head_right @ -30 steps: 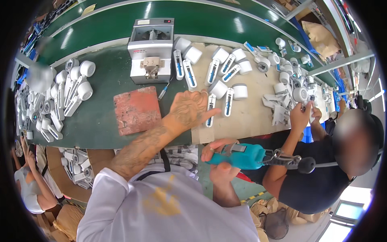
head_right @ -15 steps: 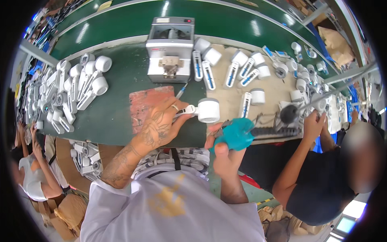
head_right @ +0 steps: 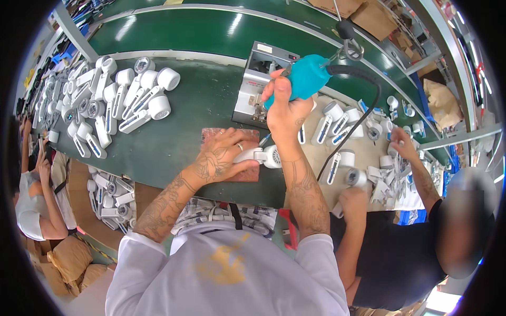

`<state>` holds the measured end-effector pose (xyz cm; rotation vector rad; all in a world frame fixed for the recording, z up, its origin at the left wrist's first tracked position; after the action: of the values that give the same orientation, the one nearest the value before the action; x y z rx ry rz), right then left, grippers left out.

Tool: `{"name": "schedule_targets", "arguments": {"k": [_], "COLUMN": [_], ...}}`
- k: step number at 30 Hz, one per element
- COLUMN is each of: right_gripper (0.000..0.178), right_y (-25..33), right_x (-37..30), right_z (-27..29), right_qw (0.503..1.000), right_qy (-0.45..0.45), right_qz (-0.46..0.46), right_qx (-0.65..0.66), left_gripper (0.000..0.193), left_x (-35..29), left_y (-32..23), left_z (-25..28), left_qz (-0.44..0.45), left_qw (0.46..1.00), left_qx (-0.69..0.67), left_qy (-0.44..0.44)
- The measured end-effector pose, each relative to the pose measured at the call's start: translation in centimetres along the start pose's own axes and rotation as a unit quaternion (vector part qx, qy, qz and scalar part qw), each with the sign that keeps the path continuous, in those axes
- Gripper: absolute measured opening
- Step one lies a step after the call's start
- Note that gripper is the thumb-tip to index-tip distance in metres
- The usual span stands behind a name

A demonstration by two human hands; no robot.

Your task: Assemble electronic components into plastic housings using an electric screwdriver on an assembly line.

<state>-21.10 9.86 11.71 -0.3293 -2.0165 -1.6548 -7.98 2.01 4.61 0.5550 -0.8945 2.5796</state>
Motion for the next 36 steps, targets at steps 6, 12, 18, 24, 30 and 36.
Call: {"name": "schedule_targets", "arguments": {"k": [6,12,18,24,30,36], "right_gripper": [0.034,0.048,0.052,0.064,0.058,0.052], "right_y": [-1.6,-1.6,-0.1,-0.1,-1.2,-2.0], "right_x": [-0.6,-2.2,-4.1,-4.9,-5.7,-6.0], "right_z": [-0.2,-0.4,1.9,1.8,1.7,1.3], "right_qw": [0.999,0.998,0.998,0.997,0.996,0.995], "right_qy": [0.01,0.031,0.019,0.022,0.035,0.044], "right_qz": [0.017,-0.058,-0.059,-0.076,-0.084,-0.082], "right_qx": [0.051,-0.004,0.029,-0.009,0.016,0.043], "left_gripper": [0.041,0.041,0.042,0.045,0.043,0.046], "left_x": [0.4,0.0,0.3,0.3,0.4,0.4], "left_y": [1.0,1.9,1.6,1.6,1.6,1.6], "left_z": [0.0,-0.6,-0.4,-0.3,-0.4,-0.9], "left_qz": [0.029,0.042,0.049,0.049,0.05,0.057], "left_qw": [0.999,0.999,0.999,0.999,0.998,0.998], "left_qx": [0.0,-0.016,-0.018,-0.022,-0.022,0.009], "left_qy": [-0.016,-0.009,-0.011,-0.011,-0.007,0.031]}}
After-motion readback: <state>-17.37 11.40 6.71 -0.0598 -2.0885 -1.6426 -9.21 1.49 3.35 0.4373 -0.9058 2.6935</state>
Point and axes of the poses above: each hand's wrist, its own x-axis towards the middle knuckle, its own z-axis out of the back of the hand, y = z × x, the point moved 10 cm from there along x, towards the middle knuckle, and after that the axes turned 1 degree about -x, right-handed, at the moved point
